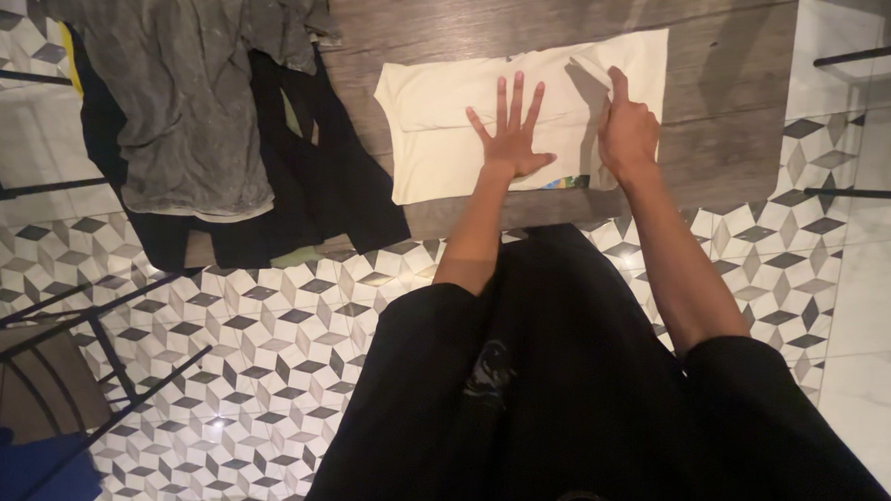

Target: The person folds a white t-shirt on a table, places it in a drawer, and then begins to fold a gray cloth.

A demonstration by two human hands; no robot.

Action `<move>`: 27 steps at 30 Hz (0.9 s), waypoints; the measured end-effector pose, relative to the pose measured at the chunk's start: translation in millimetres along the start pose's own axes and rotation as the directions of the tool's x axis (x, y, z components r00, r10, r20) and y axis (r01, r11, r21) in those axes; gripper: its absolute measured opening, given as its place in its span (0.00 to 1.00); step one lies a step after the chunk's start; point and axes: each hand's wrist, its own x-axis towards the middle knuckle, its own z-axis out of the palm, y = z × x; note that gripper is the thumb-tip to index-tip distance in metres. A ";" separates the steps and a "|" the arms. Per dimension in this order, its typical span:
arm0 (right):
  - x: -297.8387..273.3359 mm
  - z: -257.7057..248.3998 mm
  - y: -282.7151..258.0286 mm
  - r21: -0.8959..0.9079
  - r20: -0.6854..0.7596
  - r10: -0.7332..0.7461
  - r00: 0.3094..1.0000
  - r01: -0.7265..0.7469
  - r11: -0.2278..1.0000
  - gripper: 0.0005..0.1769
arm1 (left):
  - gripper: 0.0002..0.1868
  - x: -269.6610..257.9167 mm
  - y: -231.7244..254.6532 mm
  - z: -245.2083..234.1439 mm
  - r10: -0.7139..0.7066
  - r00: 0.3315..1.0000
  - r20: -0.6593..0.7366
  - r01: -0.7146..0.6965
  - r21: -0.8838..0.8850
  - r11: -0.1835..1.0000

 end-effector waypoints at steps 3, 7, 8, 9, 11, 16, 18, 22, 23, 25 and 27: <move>-0.3 10.6 -2.1 -0.049 0.033 0.028 0.999 -0.026 0.998 0.26 | 0.70 -1.3 0.3 -1.2 0.002 1.000 -0.004 -0.002 -0.002 1.000; -1.0 17.7 -10.5 -0.037 0.040 0.016 0.999 -0.015 0.999 0.31 | 0.69 -2.1 0.7 -0.9 -0.001 1.000 -0.003 0.001 -0.011 1.000; -1.8 17.5 -14.9 -0.024 0.055 0.013 0.998 -0.011 1.000 0.33 | 0.69 -1.8 0.6 0.3 0.000 1.000 -0.011 0.000 -0.021 1.000; -3.7 15.7 -19.4 -0.023 0.058 0.012 0.998 -0.011 1.000 0.33 | 0.69 -1.2 0.6 1.5 -0.003 1.000 -0.009 0.003 -0.021 1.000; -10.3 10.8 -29.9 -0.050 -0.071 -0.172 0.982 0.169 0.984 0.39 | 0.68 -0.5 0.1 2.8 0.005 0.998 -0.055 -0.005 0.003 1.000; -25.3 -0.2 -15.6 0.023 0.031 -0.010 0.999 0.010 1.000 0.33 | 0.70 -1.9 1.7 -0.9 -0.004 1.000 -0.027 0.003 -0.028 1.000; -26.7 5.6 2.9 0.052 -0.061 -0.050 0.997 0.054 0.997 0.29 | 0.70 -1.8 1.2 -1.1 -0.003 1.000 -0.018 0.002 -0.028 1.000; -24.3 18.1 31.8 0.028 -0.138 -0.155 0.978 0.160 0.987 0.32 | 0.69 -1.5 -0.4 3.9 0.001 0.999 -0.041 -0.003 -0.036 0.999; -20.7 20.0 35.9 -0.015 -0.184 -0.282 0.942 0.285 0.959 0.37 | 0.68 1.6 -0.8 6.7 -0.012 0.999 -0.030 0.011 -0.022 1.000; -15.4 21.1 37.6 0.003 -0.074 -0.233 0.970 0.233 0.972 0.40 | 0.64 1.4 -1.5 16.0 0.021 0.990 -0.138 -0.030 -0.065 0.997; -14.5 22.1 33.3 0.022 0.041 -0.188 0.981 0.187 0.982 0.43 | 0.60 1.5 -2.3 23.7 0.040 0.968 -0.246 -0.067 -0.103 0.992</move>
